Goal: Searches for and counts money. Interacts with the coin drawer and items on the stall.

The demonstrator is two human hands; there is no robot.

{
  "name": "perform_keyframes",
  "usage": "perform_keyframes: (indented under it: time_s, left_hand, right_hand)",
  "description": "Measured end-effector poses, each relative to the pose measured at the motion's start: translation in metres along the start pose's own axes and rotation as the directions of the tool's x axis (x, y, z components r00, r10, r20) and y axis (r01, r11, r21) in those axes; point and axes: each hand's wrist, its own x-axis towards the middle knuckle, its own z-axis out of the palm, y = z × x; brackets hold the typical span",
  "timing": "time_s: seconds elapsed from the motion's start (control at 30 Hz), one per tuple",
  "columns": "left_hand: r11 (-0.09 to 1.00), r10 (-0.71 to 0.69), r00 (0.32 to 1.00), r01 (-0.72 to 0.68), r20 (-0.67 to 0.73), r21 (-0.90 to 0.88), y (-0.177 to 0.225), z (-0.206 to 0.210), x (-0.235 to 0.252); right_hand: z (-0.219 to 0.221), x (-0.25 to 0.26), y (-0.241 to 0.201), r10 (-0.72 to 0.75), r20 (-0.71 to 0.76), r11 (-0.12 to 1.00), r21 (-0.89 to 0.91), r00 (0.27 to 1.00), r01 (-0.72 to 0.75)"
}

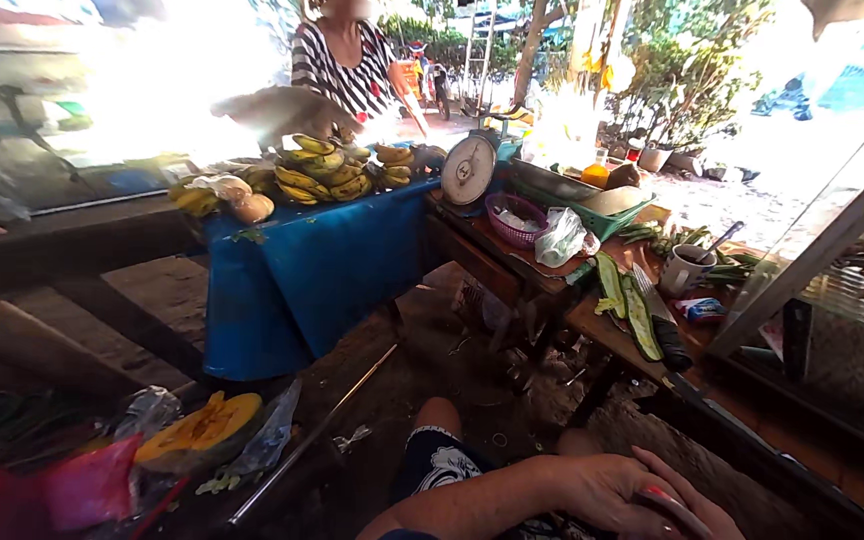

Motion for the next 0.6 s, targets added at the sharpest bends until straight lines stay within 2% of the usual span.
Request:
perform_keyframes:
  time_s: [0.6]
  left_hand:
    - [1.0, 0.019, 1.0, -0.019, 0.009, -0.004, -0.0041, -0.0001, 0.0005]
  right_hand:
    - [0.0001, -0.0005, -0.0013, 0.001, -0.009, 1.0, -0.013, 1.0, -0.001]
